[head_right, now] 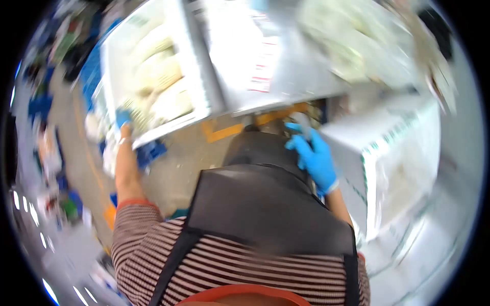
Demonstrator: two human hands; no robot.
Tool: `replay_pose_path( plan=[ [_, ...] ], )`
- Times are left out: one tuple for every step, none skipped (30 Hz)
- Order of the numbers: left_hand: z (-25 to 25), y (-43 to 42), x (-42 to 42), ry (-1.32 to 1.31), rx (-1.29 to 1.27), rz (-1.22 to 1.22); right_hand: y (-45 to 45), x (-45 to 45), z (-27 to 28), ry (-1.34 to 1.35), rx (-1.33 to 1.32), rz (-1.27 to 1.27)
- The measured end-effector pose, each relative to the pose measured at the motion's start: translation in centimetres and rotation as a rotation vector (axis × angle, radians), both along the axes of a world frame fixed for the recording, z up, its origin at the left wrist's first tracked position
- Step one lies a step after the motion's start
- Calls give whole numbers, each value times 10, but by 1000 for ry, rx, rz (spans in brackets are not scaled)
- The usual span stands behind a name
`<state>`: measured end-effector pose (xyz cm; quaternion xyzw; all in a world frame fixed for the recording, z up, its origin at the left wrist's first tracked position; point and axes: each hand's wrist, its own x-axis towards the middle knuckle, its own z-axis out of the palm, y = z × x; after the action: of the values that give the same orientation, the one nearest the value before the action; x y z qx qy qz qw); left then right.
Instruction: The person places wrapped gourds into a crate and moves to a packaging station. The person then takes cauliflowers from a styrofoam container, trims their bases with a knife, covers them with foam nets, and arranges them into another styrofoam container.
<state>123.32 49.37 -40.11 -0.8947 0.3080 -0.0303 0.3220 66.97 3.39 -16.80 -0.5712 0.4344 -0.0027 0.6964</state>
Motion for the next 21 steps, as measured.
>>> replay_pose_path(
  plan=[
    [2,-9,-1,-70,-18,-103,-4,-9,1,5,0,-20],
    [11,-20,-3,-166,32,-221,-7,-21,3,14,-1,-48],
    [25,-36,-1,-311,82,-335,-10,-34,4,12,-50,-73],
    [47,-62,-6,-524,79,-427,-14,-50,4,9,-99,-98],
    [65,-109,6,-340,63,-185,-18,-67,4,-2,-157,-126],
    [84,-155,17,-193,46,70,-22,-85,2,-21,-203,-140],
    [129,-229,-45,-138,-211,57,-28,-111,9,-17,-170,-223],
    [177,-303,-109,-73,-466,21,-35,-134,20,-27,-130,-290],
    [169,-340,-93,-25,-615,-285,-41,-154,26,-48,-86,-340],
    [172,-388,-106,129,-810,-641,-46,-181,26,-96,-115,-416],
    [202,-449,-191,540,-1006,-671,-52,-208,23,-167,-120,-530],
    [233,-510,-277,965,-1182,-651,-56,-235,19,-241,-125,-636],
    [261,-551,-363,1057,-1154,-818,-61,-262,25,-212,-106,-724],
    [290,-585,-449,1039,-992,-1035,-68,-287,33,-266,-149,-798],
    [295,-611,-512,1193,-912,-1246,-71,-313,32,-270,-156,-890],
    [300,-636,-576,1427,-716,-1353,-75,-337,29,-273,-162,-982],
    [293,-655,-630,1528,-519,-1356,-78,-358,20,-301,-188,-1057],
    [270,-680,-677,1531,-410,-1488,-80,-377,11,-331,-212,-1135],
    [233,-707,-717,1584,-255,-1533,-83,-394,4,-357,-193,-1197],
    [201,-728,-757,1612,-48,-1466,-86,-404,-1,-382,-148,-1242],
    [168,-752,-792,1595,113,-1500,-86,-413,-6,-404,-104,-1285]
  ],
)
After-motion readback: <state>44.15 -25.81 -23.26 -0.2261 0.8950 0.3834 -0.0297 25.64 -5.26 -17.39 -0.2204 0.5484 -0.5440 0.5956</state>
